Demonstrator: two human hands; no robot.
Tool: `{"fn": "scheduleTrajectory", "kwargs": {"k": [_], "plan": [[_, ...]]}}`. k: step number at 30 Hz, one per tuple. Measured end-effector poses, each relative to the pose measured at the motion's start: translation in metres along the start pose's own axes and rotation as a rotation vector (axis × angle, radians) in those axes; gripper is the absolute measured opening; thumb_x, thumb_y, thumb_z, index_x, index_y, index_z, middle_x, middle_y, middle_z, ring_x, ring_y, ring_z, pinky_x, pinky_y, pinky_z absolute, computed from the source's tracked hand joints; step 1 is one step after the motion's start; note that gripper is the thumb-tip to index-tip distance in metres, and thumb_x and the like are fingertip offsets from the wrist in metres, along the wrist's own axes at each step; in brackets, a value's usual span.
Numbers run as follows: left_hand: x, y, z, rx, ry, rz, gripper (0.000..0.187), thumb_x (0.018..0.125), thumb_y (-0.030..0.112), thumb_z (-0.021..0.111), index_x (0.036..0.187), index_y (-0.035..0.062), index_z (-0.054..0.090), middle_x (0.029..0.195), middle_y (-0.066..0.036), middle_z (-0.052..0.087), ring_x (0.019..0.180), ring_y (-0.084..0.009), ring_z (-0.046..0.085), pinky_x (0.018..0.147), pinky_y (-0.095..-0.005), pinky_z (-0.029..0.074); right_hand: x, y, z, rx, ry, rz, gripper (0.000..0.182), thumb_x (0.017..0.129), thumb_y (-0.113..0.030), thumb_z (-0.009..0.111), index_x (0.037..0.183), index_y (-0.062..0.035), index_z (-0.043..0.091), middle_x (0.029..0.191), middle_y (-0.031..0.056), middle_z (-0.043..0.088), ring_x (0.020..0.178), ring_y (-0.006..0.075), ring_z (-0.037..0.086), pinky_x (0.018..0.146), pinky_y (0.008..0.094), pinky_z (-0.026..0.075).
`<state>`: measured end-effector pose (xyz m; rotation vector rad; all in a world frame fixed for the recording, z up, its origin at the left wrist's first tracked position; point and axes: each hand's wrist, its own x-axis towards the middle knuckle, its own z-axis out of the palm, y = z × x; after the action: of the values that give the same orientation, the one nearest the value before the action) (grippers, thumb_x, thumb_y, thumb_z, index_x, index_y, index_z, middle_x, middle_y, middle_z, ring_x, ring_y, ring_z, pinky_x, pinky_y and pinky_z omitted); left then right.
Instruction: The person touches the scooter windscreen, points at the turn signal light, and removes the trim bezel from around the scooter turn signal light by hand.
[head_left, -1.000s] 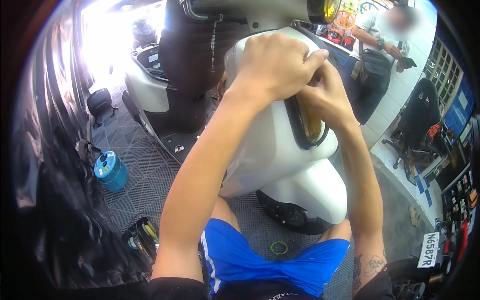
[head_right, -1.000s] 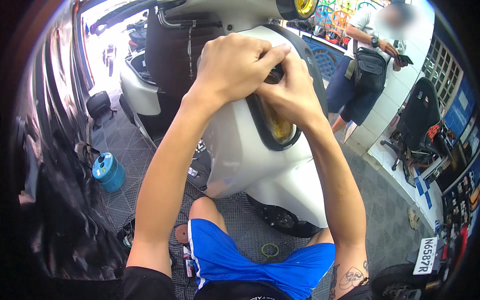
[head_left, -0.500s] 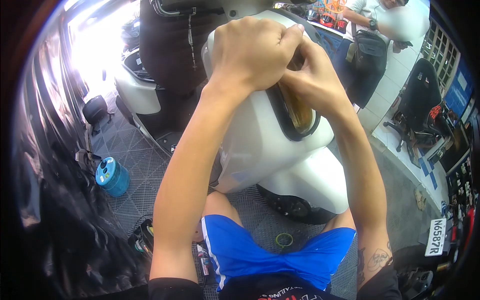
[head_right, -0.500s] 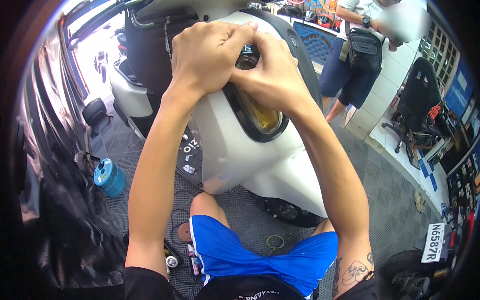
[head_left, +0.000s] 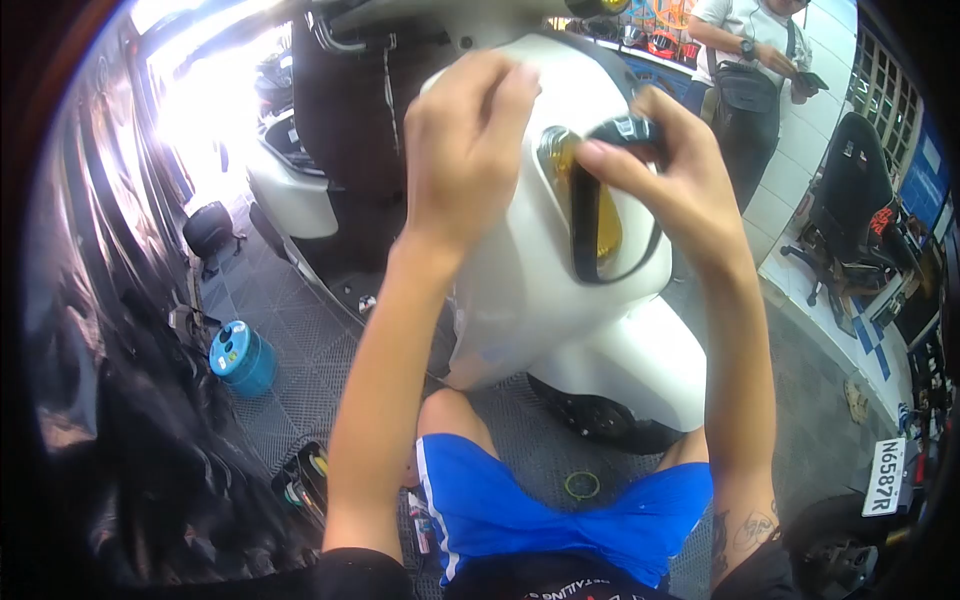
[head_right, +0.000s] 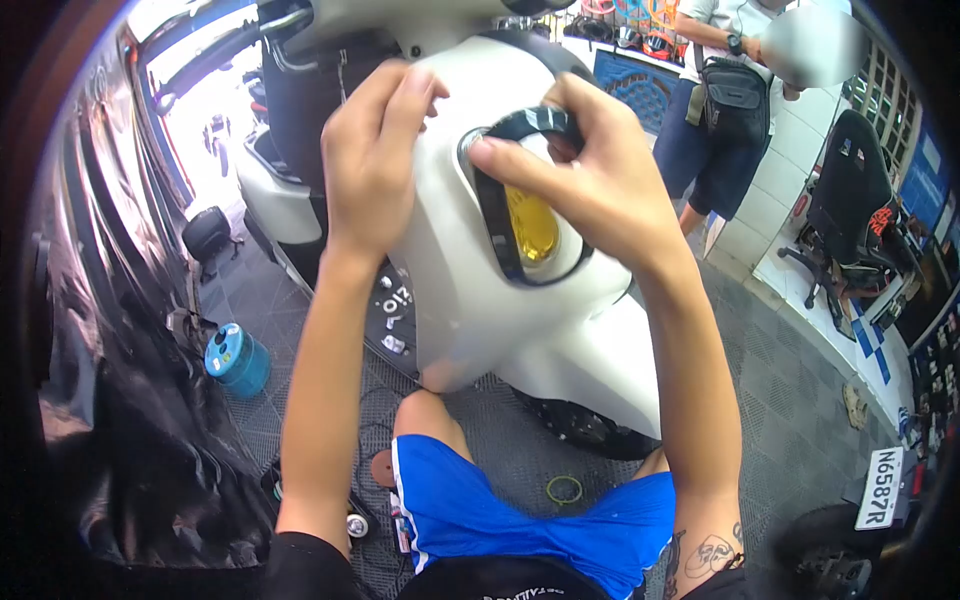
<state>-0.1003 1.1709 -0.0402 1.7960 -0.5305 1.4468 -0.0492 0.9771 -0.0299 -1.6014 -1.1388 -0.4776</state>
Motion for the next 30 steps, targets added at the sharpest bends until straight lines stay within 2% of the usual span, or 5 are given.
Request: {"fn": "scheduleTrajectory", "kwargs": {"k": [4,14,19,23,30], "plan": [[-0.053,0.014,-0.012,0.266,0.09,0.162,0.015,0.094,0.005,0.059,0.104,-0.0024,0.069,0.1,-0.013,0.064,0.093,-0.0255,0.062,0.085,-0.0348,0.048,-0.036,-0.02,-0.022,0.062,0.076,0.078,0.04,0.082,-0.025,0.089,0.083,-0.0082,0.052,0.07,-0.0074,0.046,0.066,0.0011,0.042,0.057,0.0205,0.032],[-0.137,0.022,0.017,0.574,-0.057,0.215,0.046,0.072,0.017,0.08,0.117,0.0089,0.077,0.128,-0.014,0.062,0.115,-0.0324,0.054,0.101,-0.0423,0.042,-0.068,-0.021,-0.025,0.34,0.175,0.09,0.026,0.094,-0.013,0.077,0.098,-0.0042,0.053,0.084,-0.0014,0.058,0.069,0.0031,0.054,0.062,0.018,0.043],[-0.15,0.019,0.031,0.605,-0.006,0.194,0.047,0.076,0.02,0.08,0.12,0.0053,0.075,0.13,-0.015,0.062,0.119,-0.034,0.054,0.104,-0.044,0.042,-0.084,-0.015,-0.034,0.257,0.217,0.001,0.021,0.096,-0.008,0.073,0.102,-0.0036,0.054,0.083,-0.0001,0.059,0.066,0.0027,0.055,0.058,0.0182,0.043],[-0.163,0.009,0.034,0.619,0.006,0.169,0.047,0.084,0.026,0.074,0.123,0.0012,0.073,0.134,-0.019,0.06,0.125,-0.0379,0.052,0.108,-0.0487,0.041,-0.104,-0.006,-0.083,0.407,0.479,-0.245,0.02,0.109,-0.017,0.051,0.119,-0.0003,0.048,0.076,0.0031,0.054,0.053,0.0077,0.046,0.05,0.0216,0.035],[-0.205,0.015,0.058,0.803,-0.155,0.414,0.039,0.089,0.034,0.065,0.116,0.0084,0.078,0.135,-0.02,0.059,0.131,-0.0378,0.049,0.118,-0.0575,0.031,-0.156,0.01,-0.101,0.449,0.556,-0.019,0.021,0.108,-0.023,0.054,0.105,-0.0054,0.043,0.069,-0.0011,0.04,0.047,0.0078,0.039,0.048,0.0208,0.032]]}}
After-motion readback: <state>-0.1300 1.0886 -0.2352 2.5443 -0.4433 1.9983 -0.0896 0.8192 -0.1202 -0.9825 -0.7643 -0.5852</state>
